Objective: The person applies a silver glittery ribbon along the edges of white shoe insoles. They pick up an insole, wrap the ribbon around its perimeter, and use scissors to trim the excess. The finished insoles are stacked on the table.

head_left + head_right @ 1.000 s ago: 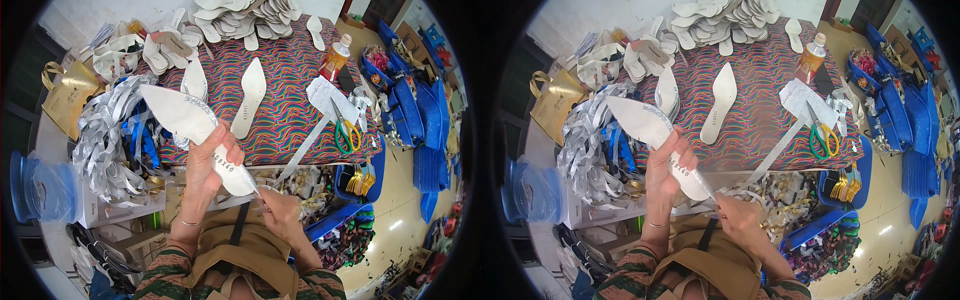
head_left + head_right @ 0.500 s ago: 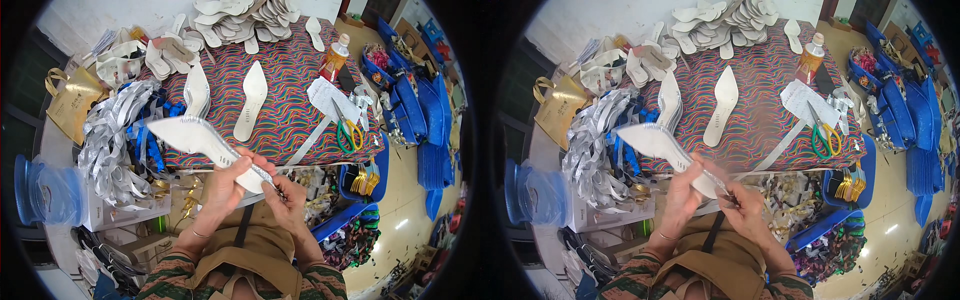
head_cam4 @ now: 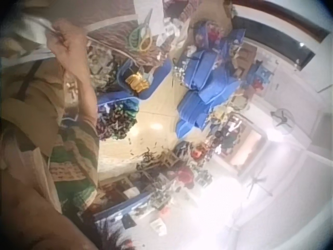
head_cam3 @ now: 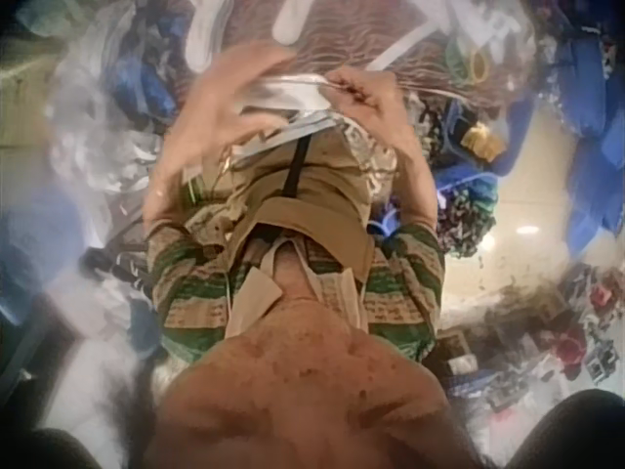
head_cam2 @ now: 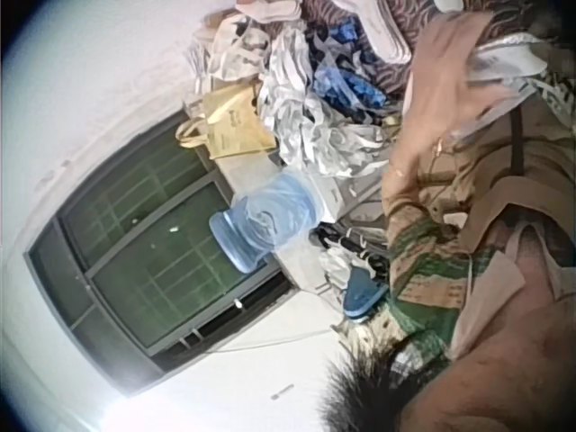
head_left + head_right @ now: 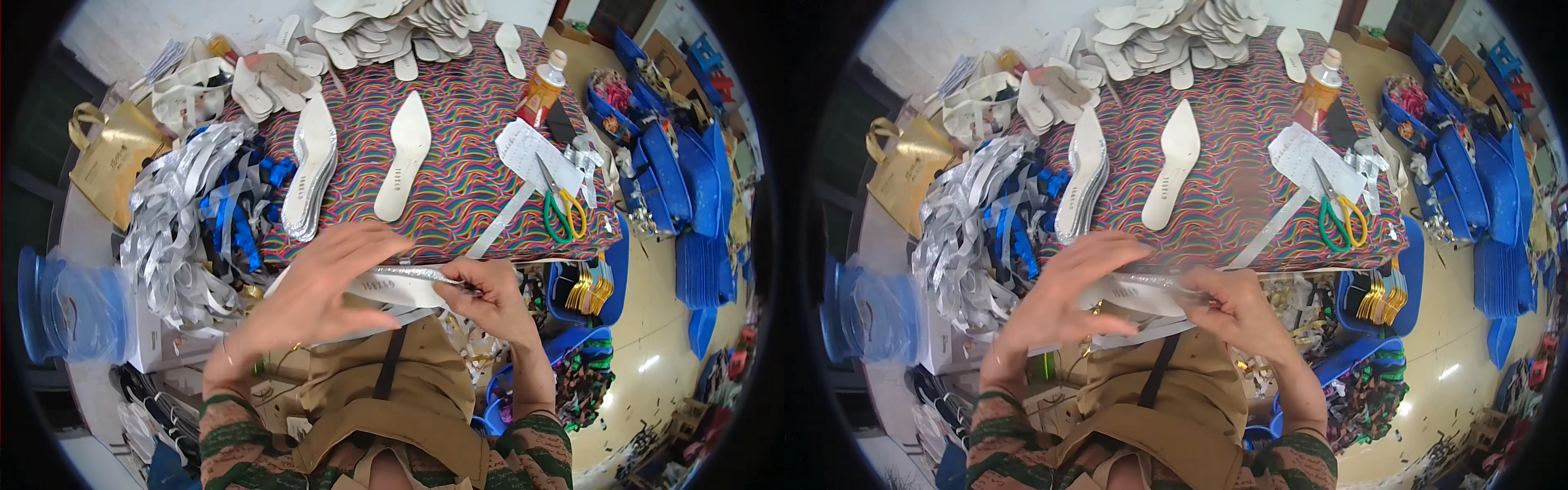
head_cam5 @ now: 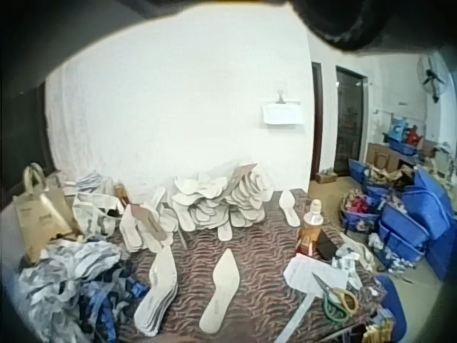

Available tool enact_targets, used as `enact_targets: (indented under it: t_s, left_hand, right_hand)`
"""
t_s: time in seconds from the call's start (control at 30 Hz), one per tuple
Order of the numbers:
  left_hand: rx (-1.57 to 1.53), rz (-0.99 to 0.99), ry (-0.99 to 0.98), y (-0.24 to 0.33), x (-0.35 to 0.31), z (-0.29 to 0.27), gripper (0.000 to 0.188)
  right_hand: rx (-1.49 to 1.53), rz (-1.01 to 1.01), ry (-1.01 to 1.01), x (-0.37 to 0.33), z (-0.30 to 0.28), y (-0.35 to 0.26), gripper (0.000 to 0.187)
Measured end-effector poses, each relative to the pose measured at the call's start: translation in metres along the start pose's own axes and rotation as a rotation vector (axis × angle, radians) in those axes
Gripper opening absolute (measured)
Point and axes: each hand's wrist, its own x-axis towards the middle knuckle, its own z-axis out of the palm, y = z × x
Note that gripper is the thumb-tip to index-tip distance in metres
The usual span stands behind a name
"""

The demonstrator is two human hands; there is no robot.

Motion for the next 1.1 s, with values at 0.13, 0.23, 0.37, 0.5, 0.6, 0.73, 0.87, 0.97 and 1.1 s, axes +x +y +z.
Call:
enact_targets:
  t_s: [0.13,0.23,0.37,0.5,0.6,0.73,0.87,0.97,1.1]
  left_hand:
    - [-0.081,-0.213,-0.688,-0.027,0.012,0.001,0.041]
    - [-0.111,-0.236,-0.65,-0.031,0.005,0.005,0.041]
    - [-0.151,-0.191,-0.6,-0.036,-0.004,0.011,0.035]
    - [-0.497,-0.432,-0.508,-0.033,-0.016,0.023,0.024]
    - [-0.627,-0.577,-0.385,-0.028,-0.02,0.02,0.032]
    - [-0.828,-0.591,-0.228,-0.03,-0.026,0.035,0.019]
    - [-1.01,-0.632,-0.106,-0.02,-0.016,0.034,0.013]
    - [-1.056,-0.613,0.017,-0.013,-0.01,0.037,0.016]
    - [-1.064,-0.673,0.148,-0.022,-0.011,0.047,0.022]
  right_hand:
    - [-0.134,-0.103,-0.189,0.004,-0.005,-0.002,0.02]
    - [-0.432,-0.195,-0.252,0.011,-0.033,-0.018,0.033]
    - [-0.708,-0.238,-0.108,0.012,-0.055,-0.027,0.039]
    - [-0.624,-0.278,0.094,0.005,-0.053,-0.005,0.04]
    - [-0.52,-0.214,0.148,-0.01,-0.051,-0.002,0.042]
    - [-0.458,-0.243,0.311,-0.022,-0.029,0.011,0.046]
    - [-0.34,-0.175,0.407,-0.031,0.003,0.023,0.041]
    - [-0.358,-0.264,0.424,-0.028,0.029,0.024,0.042]
    - [-0.5,-0.375,0.4,-0.016,0.058,0.022,0.049]
